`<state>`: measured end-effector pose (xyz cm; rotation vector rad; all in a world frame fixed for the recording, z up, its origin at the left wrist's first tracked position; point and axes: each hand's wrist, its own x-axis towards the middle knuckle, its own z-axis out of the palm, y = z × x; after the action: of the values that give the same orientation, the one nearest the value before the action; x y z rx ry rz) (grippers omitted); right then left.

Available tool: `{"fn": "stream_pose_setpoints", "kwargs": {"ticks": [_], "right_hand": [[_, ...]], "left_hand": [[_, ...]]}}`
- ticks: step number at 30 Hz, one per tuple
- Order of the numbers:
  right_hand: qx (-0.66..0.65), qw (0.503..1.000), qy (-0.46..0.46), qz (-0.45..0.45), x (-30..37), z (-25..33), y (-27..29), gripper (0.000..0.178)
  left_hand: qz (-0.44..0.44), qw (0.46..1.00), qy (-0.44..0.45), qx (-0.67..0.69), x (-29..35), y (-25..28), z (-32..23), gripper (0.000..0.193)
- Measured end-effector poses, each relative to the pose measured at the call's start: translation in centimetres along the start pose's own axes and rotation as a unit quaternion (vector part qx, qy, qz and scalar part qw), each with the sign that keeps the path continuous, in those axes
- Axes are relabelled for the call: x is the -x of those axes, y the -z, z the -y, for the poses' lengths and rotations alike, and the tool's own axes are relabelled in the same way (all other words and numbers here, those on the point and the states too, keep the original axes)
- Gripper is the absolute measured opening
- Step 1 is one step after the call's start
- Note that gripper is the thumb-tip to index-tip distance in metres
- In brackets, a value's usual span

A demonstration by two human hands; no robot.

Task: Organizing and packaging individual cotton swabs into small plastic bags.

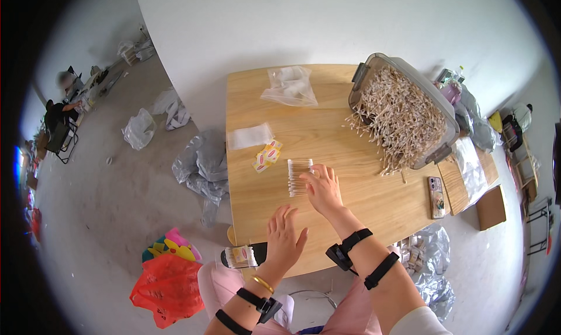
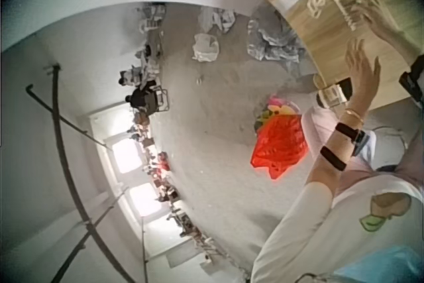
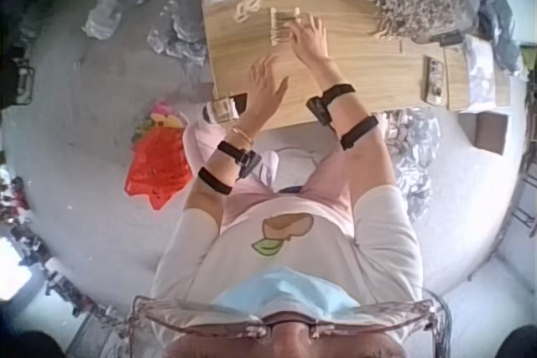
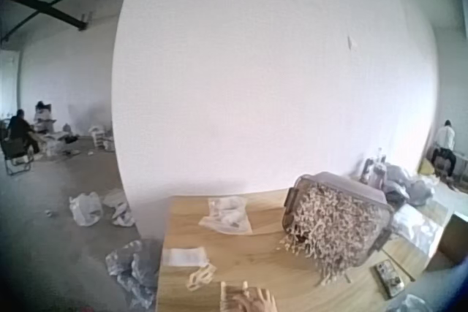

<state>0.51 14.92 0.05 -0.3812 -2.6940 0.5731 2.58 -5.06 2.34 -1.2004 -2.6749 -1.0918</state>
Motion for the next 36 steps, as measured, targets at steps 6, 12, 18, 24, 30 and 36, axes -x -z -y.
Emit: {"fn": "stream_pose_setpoints", "kwargs": {"ticks": [6,12,18,24,30,36], "right_hand": [[-0.014,1.0,0.019,-0.011,-0.4,-0.2,0.6,0.022],[-0.004,0.999,0.031,-0.022,-1.0,-0.1,0.7,0.021],[-0.017,1.0,0.018,-0.005,-0.8,-0.2,0.6,0.022],[-0.049,0.999,-0.001,0.01,0.2,0.0,0.8,0.023],[-0.114,0.991,-0.064,-0.042,3.5,-0.8,2.3,0.031],[-0.136,0.986,-0.066,-0.067,10.1,-0.1,4.0,0.043]], "left_hand": [[-0.016,0.999,-0.034,-0.009,-4.4,-3.8,2.3,0.064],[0.016,0.998,-0.022,-0.064,-5.5,-4.8,3.0,0.07],[0.038,0.989,-0.035,-0.138,-5.9,-5.0,2.8,0.078],[0.073,0.979,-0.032,-0.189,-5.5,-4.9,2.5,0.081],[0.092,0.974,-0.055,-0.198,-4.1,-4.3,1.8,0.081],[0.09,0.983,-0.041,-0.156,-2.0,-3.4,1.1,0.083]]}}
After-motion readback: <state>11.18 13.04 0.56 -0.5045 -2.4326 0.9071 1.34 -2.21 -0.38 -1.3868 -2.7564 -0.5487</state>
